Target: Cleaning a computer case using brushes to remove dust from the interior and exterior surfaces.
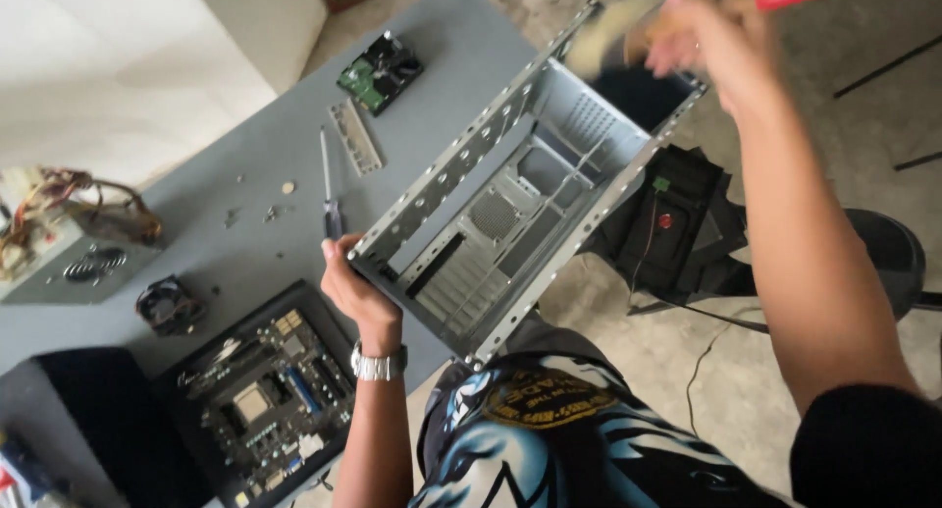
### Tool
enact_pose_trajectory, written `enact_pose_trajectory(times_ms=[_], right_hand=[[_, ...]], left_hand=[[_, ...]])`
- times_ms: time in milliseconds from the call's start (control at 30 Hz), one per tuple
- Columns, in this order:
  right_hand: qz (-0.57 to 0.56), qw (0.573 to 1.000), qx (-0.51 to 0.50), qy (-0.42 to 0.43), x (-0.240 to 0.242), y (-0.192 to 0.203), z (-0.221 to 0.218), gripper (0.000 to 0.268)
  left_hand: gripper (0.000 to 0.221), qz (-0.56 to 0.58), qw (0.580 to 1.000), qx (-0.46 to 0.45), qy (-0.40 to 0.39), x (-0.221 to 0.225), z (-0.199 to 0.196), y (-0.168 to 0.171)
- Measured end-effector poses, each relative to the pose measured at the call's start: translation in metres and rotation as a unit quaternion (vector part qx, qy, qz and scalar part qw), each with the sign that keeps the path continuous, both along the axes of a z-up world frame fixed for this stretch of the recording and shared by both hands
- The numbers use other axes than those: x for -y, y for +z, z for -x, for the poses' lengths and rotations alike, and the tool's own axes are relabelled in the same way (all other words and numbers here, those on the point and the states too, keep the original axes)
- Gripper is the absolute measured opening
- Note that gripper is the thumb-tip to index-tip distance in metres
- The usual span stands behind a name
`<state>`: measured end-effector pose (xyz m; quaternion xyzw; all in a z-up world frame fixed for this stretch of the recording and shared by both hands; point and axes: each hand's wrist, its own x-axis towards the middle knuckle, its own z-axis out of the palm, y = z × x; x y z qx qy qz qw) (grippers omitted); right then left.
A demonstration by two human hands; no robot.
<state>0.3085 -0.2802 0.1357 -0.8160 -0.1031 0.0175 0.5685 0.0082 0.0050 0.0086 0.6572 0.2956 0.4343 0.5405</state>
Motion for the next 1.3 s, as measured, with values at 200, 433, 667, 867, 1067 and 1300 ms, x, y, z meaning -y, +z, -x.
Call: enact_pose_trajectory(times_ms=[200, 433, 667, 867, 1067, 1300], right_hand=[[-0.036, 0.999, -0.008, -0.039, 0.08, -0.004, 0.058, 0.021], [0.021, 0.997, -0.061, -0.032, 0.063, -0.018, 0.129, 0.019], [-0.057, 0.99, -0.05, -0.116, 0.081, -0.042, 0.149, 0.013], [-0.117, 0.983, -0.127, -0.068, 0.078, -0.042, 0.148, 0.017], [-0.191, 0.971, -0.038, -0.14, 0.093, -0.063, 0.119, 0.013], [-0.086, 0.996, -0.033, -0.001, 0.088, -0.046, 0.144, 0.012]], left_hand=[[0.066, 0.132, 0.991, -0.021, 0.003, -0.002, 0.009, -0.019], [0.044, 0.008, 0.997, 0.024, -0.067, 0.007, 0.005, 0.027], [0.046, -0.09, 0.994, 0.032, -0.057, 0.003, 0.004, 0.013], [0.028, -0.337, 0.938, 0.067, -0.043, -0.002, 0.0, 0.01], [0.043, -0.131, 0.988, 0.058, -0.053, 0.002, 0.0, 0.007], [0.037, -0.15, 0.986, 0.051, -0.053, 0.003, 0.003, 0.014]])
